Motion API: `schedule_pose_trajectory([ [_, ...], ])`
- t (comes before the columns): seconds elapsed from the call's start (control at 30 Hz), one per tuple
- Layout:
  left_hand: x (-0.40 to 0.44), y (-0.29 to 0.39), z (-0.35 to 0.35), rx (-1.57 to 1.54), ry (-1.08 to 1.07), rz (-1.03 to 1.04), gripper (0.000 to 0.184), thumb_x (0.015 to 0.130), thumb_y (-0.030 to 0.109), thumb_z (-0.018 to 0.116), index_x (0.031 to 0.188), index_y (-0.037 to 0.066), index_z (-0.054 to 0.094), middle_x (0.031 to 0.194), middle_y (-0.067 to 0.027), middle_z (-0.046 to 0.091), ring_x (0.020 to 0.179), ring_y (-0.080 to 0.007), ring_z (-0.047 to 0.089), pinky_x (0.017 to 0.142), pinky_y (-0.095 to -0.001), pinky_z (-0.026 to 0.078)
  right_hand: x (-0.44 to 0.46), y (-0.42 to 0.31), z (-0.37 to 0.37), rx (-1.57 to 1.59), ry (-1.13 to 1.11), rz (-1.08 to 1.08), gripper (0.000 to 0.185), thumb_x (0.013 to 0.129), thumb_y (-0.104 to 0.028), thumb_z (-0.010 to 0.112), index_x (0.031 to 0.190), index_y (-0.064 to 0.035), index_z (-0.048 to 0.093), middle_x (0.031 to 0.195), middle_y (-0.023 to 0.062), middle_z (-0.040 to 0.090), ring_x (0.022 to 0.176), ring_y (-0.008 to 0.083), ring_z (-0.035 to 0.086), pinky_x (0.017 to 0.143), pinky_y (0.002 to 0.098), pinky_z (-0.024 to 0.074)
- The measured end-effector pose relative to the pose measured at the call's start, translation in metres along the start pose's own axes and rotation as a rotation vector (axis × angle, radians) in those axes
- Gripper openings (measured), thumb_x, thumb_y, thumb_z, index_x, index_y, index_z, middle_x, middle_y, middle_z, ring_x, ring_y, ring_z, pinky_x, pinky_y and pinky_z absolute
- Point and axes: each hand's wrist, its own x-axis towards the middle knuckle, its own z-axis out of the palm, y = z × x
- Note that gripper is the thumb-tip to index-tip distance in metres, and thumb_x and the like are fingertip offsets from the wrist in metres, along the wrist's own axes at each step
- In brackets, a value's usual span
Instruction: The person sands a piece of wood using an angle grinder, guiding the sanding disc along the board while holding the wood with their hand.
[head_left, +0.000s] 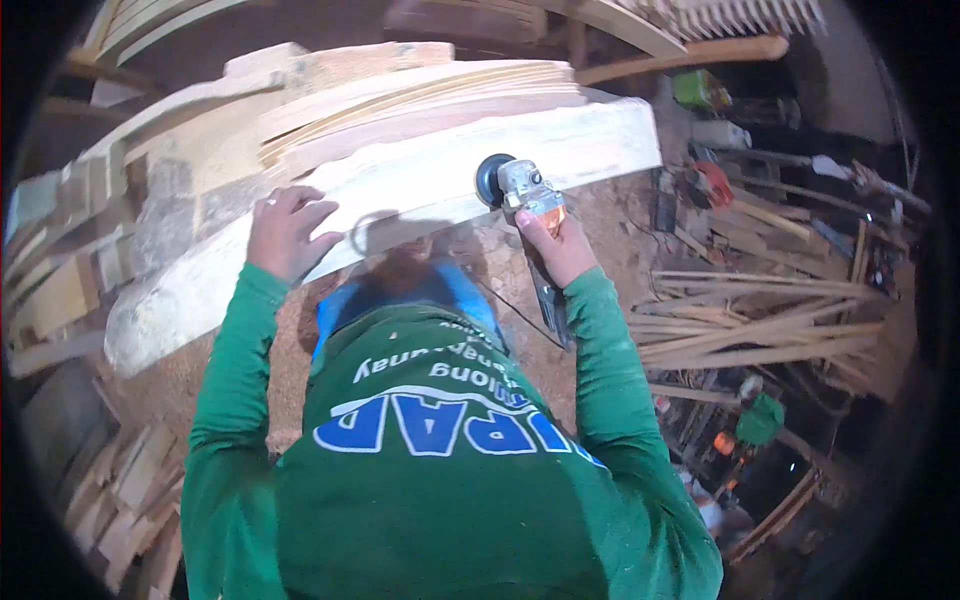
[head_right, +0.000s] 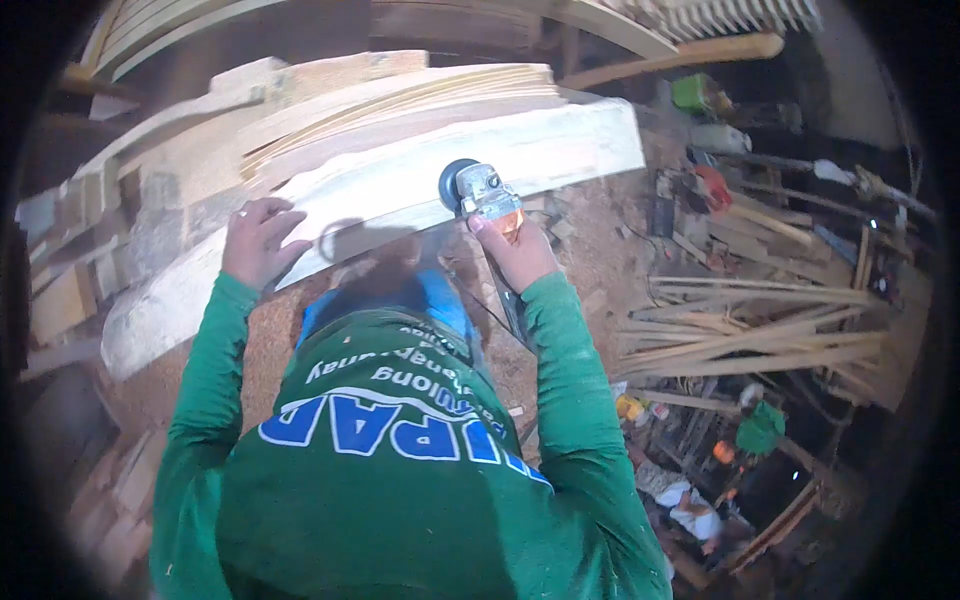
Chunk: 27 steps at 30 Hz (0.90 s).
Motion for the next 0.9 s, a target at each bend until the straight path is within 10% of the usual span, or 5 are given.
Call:
schedule_pose_trajectory([
  [0.37, 0.009, 0.021, 0.012, -0.082, 0.028, -0.043, 0.037, 0.081, 0.037, 0.087, 0.108, 0.011, 0.084, 0.119, -0.0096, 0.073, 0.102, -0.0307, 0.066, 0.089, -0.0450, 0.054, 0.083, 0.136, -0.146, 0.063, 0.303, 0.083, 0.083, 0.090, -0.078, 0.068, 0.110, 0.0026, 0.078, 0.105, 0.0145, 0.076, 0.096, 0.0239, 0.070, 0.088, 0.0389, 0.0549],
  [0.47, 0.010, 0.021, 0.013, -0.081, 0.064, -0.028, 0.038, 0.082, 0.039, 0.087, 0.106, 0.010, 0.084, 0.117, -0.0107, 0.074, 0.101, -0.0322, 0.067, 0.087, -0.0458, 0.055, 0.093, 0.138, -0.180, 0.115, 0.307, 0.124, 0.074, 0.097, -0.065, 0.072, 0.126, 0.0038, 0.074, 0.111, 0.0077, 0.074, 0.098, 0.0164, 0.066, 0.088, 0.0316, 0.0521],
  [0.6, 0.006, 0.016, 0.018, -0.087, 0.072, -0.027, 0.037, 0.082, 0.038, 0.087, 0.106, 0.010, 0.084, 0.119, -0.0108, 0.074, 0.104, -0.0325, 0.067, 0.090, -0.0460, 0.055, 0.076, 0.108, -0.161, 0.063, 0.305, 0.004, 0.086, 0.094, -0.076, 0.065, 0.128, 0.0018, 0.075, 0.112, 0.0167, 0.077, 0.104, 0.0251, 0.071, 0.095, 0.0382, 0.0540],
  [0.9, -0.018, -0.006, -0.006, -0.110, 0.137, -0.133, 0.022, 0.088, 0.025, 0.084, 0.104, 0.010, 0.083, 0.114, -0.0090, 0.075, 0.107, -0.0326, 0.070, 0.092, -0.0447, 0.056, 0.031, 0.049, -0.030, 0.015, 0.009, 0.033, 0.068, 0.096, -0.059, 0.074, 0.123, 0.0029, 0.073, 0.102, 0.0126, 0.076, 0.094, 0.0199, 0.071, 0.088, 0.0368, 0.0557],
])
